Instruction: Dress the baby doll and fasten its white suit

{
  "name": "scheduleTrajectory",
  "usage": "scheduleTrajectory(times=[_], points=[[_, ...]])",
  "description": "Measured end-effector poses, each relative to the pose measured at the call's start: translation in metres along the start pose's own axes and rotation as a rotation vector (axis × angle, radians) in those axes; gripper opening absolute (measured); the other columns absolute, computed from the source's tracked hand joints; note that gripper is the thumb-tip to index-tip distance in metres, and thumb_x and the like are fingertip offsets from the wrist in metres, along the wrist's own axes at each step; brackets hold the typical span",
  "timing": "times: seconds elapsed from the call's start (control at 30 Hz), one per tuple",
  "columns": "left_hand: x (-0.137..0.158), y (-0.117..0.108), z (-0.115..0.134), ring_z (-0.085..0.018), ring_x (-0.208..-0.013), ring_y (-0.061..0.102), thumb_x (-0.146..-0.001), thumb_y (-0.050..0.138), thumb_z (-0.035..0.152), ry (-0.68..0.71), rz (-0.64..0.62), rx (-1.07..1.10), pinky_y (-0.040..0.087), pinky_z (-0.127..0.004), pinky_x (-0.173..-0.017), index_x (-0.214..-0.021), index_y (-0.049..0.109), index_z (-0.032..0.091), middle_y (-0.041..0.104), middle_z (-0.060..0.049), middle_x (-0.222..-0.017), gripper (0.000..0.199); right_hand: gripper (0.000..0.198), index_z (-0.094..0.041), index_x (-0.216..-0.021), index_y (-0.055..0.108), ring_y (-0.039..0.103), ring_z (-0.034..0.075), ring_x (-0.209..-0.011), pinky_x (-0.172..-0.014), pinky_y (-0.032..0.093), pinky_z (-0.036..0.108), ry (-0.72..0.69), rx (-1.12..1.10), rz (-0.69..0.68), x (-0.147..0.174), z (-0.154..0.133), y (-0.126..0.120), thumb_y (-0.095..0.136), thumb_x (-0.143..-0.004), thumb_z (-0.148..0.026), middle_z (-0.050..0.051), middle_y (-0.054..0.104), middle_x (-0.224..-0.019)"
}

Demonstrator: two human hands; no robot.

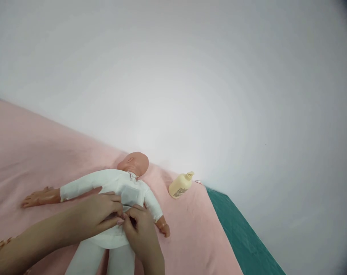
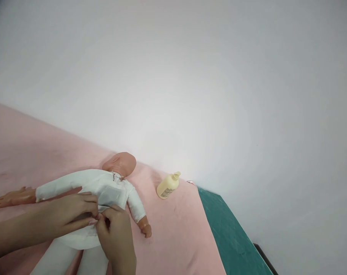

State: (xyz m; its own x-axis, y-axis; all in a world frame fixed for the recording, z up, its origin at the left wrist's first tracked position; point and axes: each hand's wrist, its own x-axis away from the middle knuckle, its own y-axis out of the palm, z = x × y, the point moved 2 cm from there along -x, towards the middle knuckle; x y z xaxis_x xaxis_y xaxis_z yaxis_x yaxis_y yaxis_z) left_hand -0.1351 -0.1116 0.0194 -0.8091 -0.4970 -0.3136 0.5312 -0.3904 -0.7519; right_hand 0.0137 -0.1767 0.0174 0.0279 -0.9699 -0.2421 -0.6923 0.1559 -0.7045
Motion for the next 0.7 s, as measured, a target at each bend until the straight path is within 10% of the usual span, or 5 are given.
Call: scheduleTrajectory(times=[0.7], points=[[-0.0002, 0.0002, 0.0044, -0.022, -0.084, 0.059, -0.089, 0.049, 0.024, -0.023, -0.002, -0.069, 0.042, -0.031, -0.074, -0.08, 0.063, 0.021, 0.065, -0.002, -0.087, 0.017, 0.025, -0.017, -0.065, 0.062, 0.055, 0.015, -0.071, -0.063, 0.035, 0.025, -0.002, 0.039, 0.064, -0.0019, -0.0016, -0.0012, 0.053, -0.084, -0.004, 0.0, 0.057, -0.068]])
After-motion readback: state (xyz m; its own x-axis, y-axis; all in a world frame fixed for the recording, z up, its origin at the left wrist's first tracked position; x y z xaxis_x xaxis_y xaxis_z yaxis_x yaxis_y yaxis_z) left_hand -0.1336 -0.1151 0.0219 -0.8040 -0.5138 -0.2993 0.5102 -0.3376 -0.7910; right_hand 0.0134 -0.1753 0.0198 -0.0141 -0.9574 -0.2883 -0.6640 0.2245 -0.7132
